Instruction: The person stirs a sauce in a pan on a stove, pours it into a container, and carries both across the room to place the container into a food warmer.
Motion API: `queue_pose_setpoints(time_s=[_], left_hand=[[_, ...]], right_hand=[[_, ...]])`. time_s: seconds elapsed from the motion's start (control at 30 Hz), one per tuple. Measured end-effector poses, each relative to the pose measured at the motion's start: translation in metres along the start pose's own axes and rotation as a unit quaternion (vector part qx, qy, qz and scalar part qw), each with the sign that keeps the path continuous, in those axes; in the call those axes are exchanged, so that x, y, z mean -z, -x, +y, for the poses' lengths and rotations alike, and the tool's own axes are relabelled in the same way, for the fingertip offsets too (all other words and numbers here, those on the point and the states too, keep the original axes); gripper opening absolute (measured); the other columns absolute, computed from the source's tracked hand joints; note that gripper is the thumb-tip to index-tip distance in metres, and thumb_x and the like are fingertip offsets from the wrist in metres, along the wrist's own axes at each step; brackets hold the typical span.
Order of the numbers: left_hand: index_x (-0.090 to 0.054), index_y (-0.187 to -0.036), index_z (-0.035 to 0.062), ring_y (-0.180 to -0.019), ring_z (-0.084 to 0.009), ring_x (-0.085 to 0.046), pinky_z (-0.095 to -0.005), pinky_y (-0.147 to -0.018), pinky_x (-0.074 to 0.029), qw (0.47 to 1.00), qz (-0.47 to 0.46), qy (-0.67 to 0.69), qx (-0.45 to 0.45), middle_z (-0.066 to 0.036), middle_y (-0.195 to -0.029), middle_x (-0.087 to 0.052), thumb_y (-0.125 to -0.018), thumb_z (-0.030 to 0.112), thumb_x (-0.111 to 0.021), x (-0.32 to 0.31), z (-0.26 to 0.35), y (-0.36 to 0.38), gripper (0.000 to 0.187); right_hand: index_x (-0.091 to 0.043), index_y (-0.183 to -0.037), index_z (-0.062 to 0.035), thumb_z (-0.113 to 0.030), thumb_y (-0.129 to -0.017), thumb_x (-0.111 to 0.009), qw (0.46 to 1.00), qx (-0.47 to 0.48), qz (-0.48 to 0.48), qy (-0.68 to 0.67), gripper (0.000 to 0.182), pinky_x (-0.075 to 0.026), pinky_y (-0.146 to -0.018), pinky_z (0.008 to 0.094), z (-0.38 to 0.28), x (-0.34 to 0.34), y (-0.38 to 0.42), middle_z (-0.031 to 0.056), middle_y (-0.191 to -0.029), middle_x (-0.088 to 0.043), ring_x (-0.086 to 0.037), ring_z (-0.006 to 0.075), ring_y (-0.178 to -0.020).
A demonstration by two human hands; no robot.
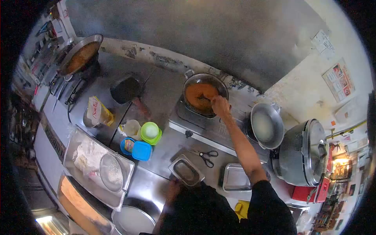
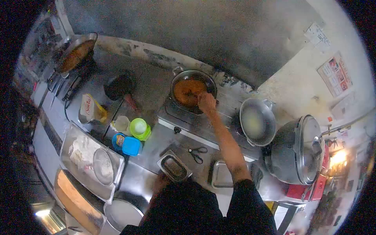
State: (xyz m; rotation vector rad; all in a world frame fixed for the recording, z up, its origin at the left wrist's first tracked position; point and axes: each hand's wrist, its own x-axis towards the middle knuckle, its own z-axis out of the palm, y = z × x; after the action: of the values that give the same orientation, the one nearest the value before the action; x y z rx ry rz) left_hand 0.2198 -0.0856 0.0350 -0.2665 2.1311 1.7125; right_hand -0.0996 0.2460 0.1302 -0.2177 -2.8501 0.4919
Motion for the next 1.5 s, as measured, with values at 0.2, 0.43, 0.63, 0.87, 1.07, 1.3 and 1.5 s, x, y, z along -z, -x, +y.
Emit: queue_pose_setpoints(time_s=[0.2,0.43,0.63,0.87,1.07,1.3,1.5], left_hand=[[-0.062,-0.114,0.0017,-0.091,-0.0279,-0.063,-0.0404,-0.082,-0.049,0.998,-0.044,0.056,-0.003,-0.015,-0.101,-0.067,-0.091,0.019,-0.06,0.006,-0.018,-0.006,0.029],[-0.06,-0.115,0.0002,-0.092,-0.0264,-0.064,-0.0402,-0.081,-0.049,0.999,-0.008,0.036,0.015,-0.017,-0.1,-0.068,-0.093,0.023,-0.057,-0.007,-0.062,-0.01,0.032],[-0.06,-0.116,0.0034,-0.089,-0.0285,-0.065,-0.0427,-0.079,-0.049,0.997,-0.012,-0.045,0.057,-0.016,-0.097,-0.068,-0.094,0.028,-0.056,0.004,-0.027,-0.001,0.033],[-0.06,-0.119,0.0143,-0.095,-0.0366,-0.065,-0.0457,-0.081,-0.05,0.998,0.033,-0.06,-0.008,-0.02,-0.104,-0.066,-0.093,0.037,-0.052,-0.002,-0.017,-0.002,0.036],[-0.062,-0.115,0.0089,-0.088,-0.036,-0.065,-0.0448,-0.076,-0.05,1.0,0.008,0.026,-0.006,-0.021,-0.099,-0.067,-0.094,0.035,-0.054,-0.013,-0.084,-0.016,0.035],[-0.06,-0.115,0.0072,-0.08,-0.0254,-0.064,-0.0403,-0.07,-0.05,0.999,-0.001,-0.025,0.028,-0.015,-0.093,-0.068,-0.093,0.026,-0.059,-0.006,-0.053,-0.012,0.029],[-0.056,-0.122,0.0067,-0.09,-0.021,-0.063,-0.0361,-0.077,-0.05,1.0,0.005,0.0,0.029,-0.014,-0.099,-0.067,-0.091,0.019,-0.062,-0.007,-0.062,-0.015,0.033]], right_hand=[[-0.069,-0.086,-0.0059,-0.01,-0.076,-0.061,0.975,0.15,0.145,0.077,0.014,-0.051,-0.066,0.0463,0.03,0.001,-0.029,0.0197,-0.083,-0.068,-0.065,0.0389,-0.078],[-0.061,-0.117,-0.0065,-0.01,-0.077,-0.062,0.96,0.241,0.099,0.104,0.041,-0.048,-0.082,0.0479,0.094,0.002,-0.039,0.0205,-0.115,-0.061,-0.059,0.0366,-0.104],[-0.053,-0.123,-0.0078,-0.015,-0.08,-0.062,0.994,0.068,-0.033,-0.085,0.044,-0.045,-0.089,0.0494,0.06,-0.017,-0.028,0.0203,-0.122,-0.054,-0.051,0.0334,-0.115],[-0.066,-0.097,-0.0062,-0.016,-0.085,-0.053,0.976,0.208,0.013,0.055,0.02,-0.049,-0.082,0.0471,0.013,-0.015,0.003,0.0177,-0.094,-0.066,-0.061,0.0349,-0.095],[-0.069,-0.098,-0.0098,-0.011,-0.081,-0.056,0.971,0.218,-0.057,0.083,0.022,-0.05,-0.081,0.0453,0.035,0.019,0.015,0.0148,-0.095,-0.066,-0.062,0.0336,-0.094],[-0.071,-0.089,-0.0108,-0.009,-0.074,-0.062,0.965,0.218,-0.049,0.14,0.017,-0.052,-0.071,0.043,0.028,0.103,0.025,0.0116,-0.081,-0.065,-0.064,0.032,-0.08],[-0.068,-0.086,-0.0089,-0.007,-0.074,-0.059,0.942,0.264,-0.063,0.196,0.015,-0.05,-0.074,0.0447,0.044,0.04,0.013,0.0119,-0.089,-0.065,-0.063,0.0325,-0.088]])
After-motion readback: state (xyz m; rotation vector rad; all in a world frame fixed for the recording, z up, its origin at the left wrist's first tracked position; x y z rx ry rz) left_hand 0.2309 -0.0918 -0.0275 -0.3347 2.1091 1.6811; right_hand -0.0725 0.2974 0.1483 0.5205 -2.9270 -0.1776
